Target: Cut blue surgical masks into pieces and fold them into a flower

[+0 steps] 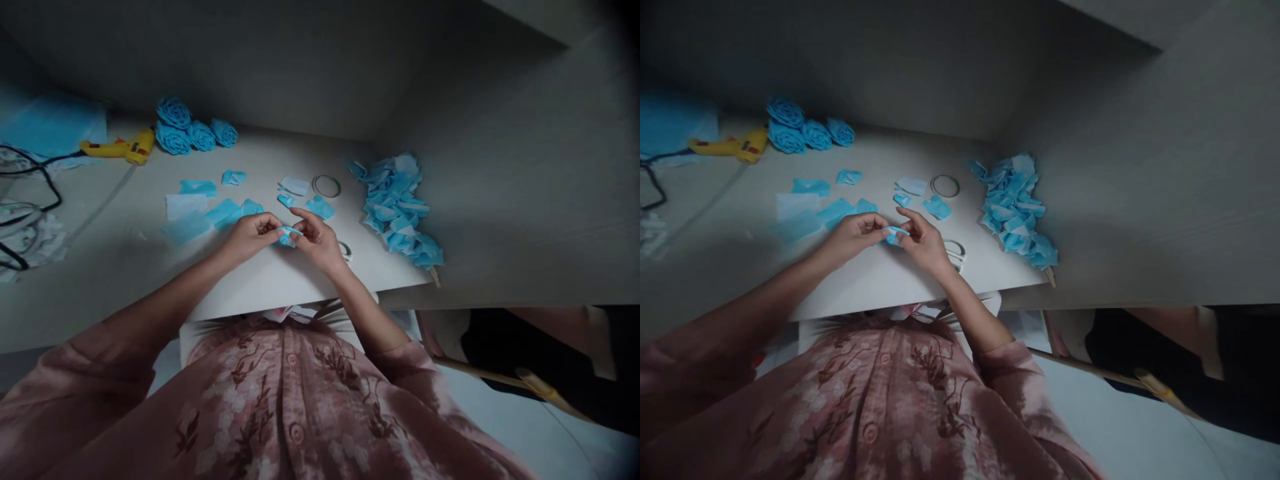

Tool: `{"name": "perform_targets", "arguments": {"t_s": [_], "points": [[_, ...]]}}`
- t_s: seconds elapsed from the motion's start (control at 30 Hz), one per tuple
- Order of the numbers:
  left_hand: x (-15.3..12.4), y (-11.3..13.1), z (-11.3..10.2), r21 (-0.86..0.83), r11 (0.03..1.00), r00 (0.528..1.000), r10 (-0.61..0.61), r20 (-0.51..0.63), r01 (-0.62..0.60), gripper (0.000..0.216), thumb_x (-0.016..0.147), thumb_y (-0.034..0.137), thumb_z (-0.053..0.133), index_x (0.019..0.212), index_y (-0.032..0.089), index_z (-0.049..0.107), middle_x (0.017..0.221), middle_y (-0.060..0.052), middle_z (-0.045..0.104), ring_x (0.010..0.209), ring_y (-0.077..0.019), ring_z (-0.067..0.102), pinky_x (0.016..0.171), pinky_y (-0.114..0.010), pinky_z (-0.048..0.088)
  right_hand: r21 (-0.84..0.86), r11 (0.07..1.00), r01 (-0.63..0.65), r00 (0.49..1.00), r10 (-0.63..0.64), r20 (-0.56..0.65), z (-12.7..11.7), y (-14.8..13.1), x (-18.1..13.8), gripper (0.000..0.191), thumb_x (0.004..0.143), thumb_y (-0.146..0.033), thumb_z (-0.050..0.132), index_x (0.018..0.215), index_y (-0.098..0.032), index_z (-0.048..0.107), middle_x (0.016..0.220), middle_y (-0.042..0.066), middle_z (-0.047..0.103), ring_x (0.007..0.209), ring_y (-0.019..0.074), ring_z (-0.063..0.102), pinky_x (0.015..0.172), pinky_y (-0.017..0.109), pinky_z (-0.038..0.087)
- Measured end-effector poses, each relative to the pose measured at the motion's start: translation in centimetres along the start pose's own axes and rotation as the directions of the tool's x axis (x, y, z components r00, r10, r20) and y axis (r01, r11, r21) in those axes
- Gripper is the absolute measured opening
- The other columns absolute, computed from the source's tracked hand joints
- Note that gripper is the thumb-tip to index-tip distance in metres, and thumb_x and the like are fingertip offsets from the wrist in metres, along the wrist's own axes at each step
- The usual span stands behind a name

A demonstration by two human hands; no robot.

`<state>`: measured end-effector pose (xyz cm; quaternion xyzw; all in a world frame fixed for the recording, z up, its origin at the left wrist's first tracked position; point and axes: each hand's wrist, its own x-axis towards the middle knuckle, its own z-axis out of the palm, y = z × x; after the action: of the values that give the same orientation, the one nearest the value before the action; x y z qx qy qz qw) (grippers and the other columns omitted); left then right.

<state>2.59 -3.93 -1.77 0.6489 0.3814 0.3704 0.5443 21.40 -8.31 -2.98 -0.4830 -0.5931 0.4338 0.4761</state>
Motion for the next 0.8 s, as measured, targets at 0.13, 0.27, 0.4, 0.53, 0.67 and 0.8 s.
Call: {"name": "perform_targets", "arguments": {"t_s": [0.13, 0.27, 0.4, 0.53, 0.67, 0.8], "points": [[-0.23, -0.1, 0.29, 0.01, 1.0, 1.0, 0.009, 0.004, -0.009, 0.026, 0.071, 0.042, 0.074, 0.074, 0.018, 0.065, 0.07, 0.001, 0.061, 0.066, -0.012, 0.052, 0.066, -0.026, 0.04, -0.137, 0.991, 0.011, 1.0, -0.012, -0.009, -0.06, -0.74, -0.45, 0.052, 0.087, -0.037, 0.068, 0.135, -0.017, 0.066, 0.099, 0.005, 0.069, 0.081, 0.0145, 0.059, 0.076, 0.03, 0.051], [-0.49, 0.03, 0.43, 0.027, 1.0, 1.0, 0.012, 0.023, -0.013, 0.024, 0.073, 0.041, 0.073, 0.074, 0.018, 0.065, 0.07, 0.001, 0.062, 0.067, -0.0127, 0.053, 0.066, -0.026, 0.04, -0.179, 0.984, -0.008, 1.0, 0.008, -0.002, 0.24, -0.8, -0.69, 0.051, 0.086, -0.042, 0.07, 0.132, -0.019, 0.069, 0.094, 0.003, 0.069, 0.069, 0.0121, 0.052, 0.069, 0.029, 0.046], [-0.53, 0.01, 0.42, 0.048, 0.999, 1.0, 0.011, 0.027, -0.012, 0.024, 0.073, 0.042, 0.071, 0.072, 0.018, 0.066, 0.069, 0.001, 0.062, 0.065, -0.0128, 0.053, 0.065, -0.027, 0.04, -0.169, 0.985, -0.023, 1.0, 0.024, -0.001, 0.45, -0.56, -0.7, 0.048, 0.086, -0.04, 0.069, 0.13, -0.021, 0.07, 0.092, 0.001, 0.071, 0.068, 0.0121, 0.051, 0.067, 0.028, 0.044], [-0.5, -0.23, 0.39, 0.073, 0.997, 1.0, 0.011, 0.006, -0.011, 0.023, 0.072, 0.041, 0.07, 0.071, 0.018, 0.067, 0.067, 0.001, 0.062, 0.064, -0.0127, 0.051, 0.063, -0.027, 0.038, -0.198, 0.98, -0.012, 1.0, 0.012, -0.003, 0.55, -0.66, -0.67, 0.045, 0.086, -0.036, 0.068, 0.128, -0.021, 0.072, 0.096, 0.003, 0.074, 0.072, 0.0133, 0.056, 0.073, 0.03, 0.048], [-0.44, -0.48, 0.3, 0.064, 0.998, 1.0, 0.013, 0.016, -0.014, 0.022, 0.072, 0.04, 0.069, 0.069, 0.019, 0.065, 0.064, 0.002, 0.058, 0.062, -0.0122, 0.048, 0.062, -0.027, 0.035, -0.216, 0.976, -0.023, 1.0, 0.019, -0.017, 0.57, -0.64, -0.51, 0.046, 0.084, -0.036, 0.068, 0.126, -0.021, 0.074, 0.096, 0.004, 0.075, 0.072, 0.0139, 0.056, 0.073, 0.031, 0.049], [-0.31, -0.48, 0.07, 0.03, 1.0, 1.0, -0.01, 0.025, 0.01, 0.023, 0.072, 0.041, 0.07, 0.07, 0.018, 0.065, 0.065, 0.002, 0.059, 0.063, -0.0124, 0.049, 0.064, -0.027, 0.036, -0.13, 0.99, -0.058, 0.998, 0.062, 0.025, 0.17, -0.6, -0.3, 0.049, 0.082, -0.035, 0.068, 0.129, -0.02, 0.073, 0.096, 0.003, 0.074, 0.074, 0.0141, 0.057, 0.072, 0.03, 0.049]]}}
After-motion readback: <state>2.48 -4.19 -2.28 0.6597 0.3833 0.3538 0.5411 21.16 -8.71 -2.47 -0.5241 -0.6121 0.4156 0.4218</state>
